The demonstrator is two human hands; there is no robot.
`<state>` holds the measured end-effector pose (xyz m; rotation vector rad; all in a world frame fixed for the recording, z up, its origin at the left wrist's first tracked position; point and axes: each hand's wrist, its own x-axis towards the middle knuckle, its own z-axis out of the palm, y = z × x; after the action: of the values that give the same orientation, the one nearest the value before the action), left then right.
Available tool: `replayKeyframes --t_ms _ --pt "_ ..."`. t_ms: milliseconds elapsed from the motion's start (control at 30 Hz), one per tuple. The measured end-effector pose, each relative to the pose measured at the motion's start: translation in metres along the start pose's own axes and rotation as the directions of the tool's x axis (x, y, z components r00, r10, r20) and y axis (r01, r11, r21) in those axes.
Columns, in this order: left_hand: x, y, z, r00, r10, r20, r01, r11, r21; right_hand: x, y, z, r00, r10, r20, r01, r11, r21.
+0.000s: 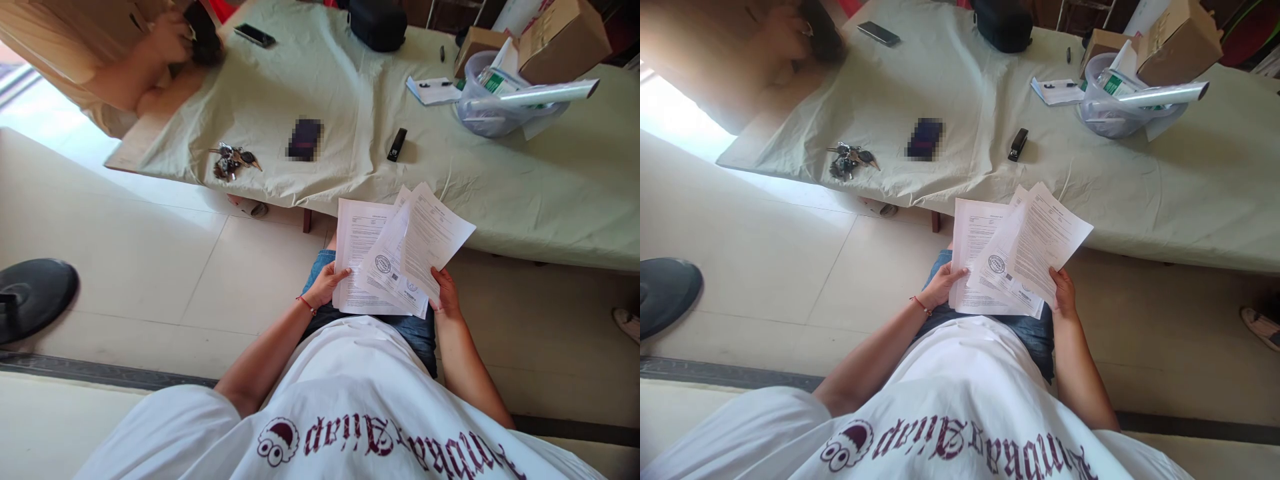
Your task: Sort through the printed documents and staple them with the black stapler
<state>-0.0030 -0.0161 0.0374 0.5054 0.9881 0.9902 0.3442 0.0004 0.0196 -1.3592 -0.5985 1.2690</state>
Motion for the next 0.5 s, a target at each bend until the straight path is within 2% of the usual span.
replayKeyframes --t_ms 333,500 --pt "0.0014 0.0001 -0.0013 0.998 -0.017 -0.058 0.016 1.000 -0.013 -0.0024 -0.0005 -0.0031 1.000 0.011 0.029 -0.012 0.999 0.045" --pt "0.0019 0.0000 -0.0013 0.996 -0.025 -0.083 0.023 0.999 -0.022 -0.0014 0.0001 -0.0039 1.000 -0.012 0.010 0.012 1.000 0.002"
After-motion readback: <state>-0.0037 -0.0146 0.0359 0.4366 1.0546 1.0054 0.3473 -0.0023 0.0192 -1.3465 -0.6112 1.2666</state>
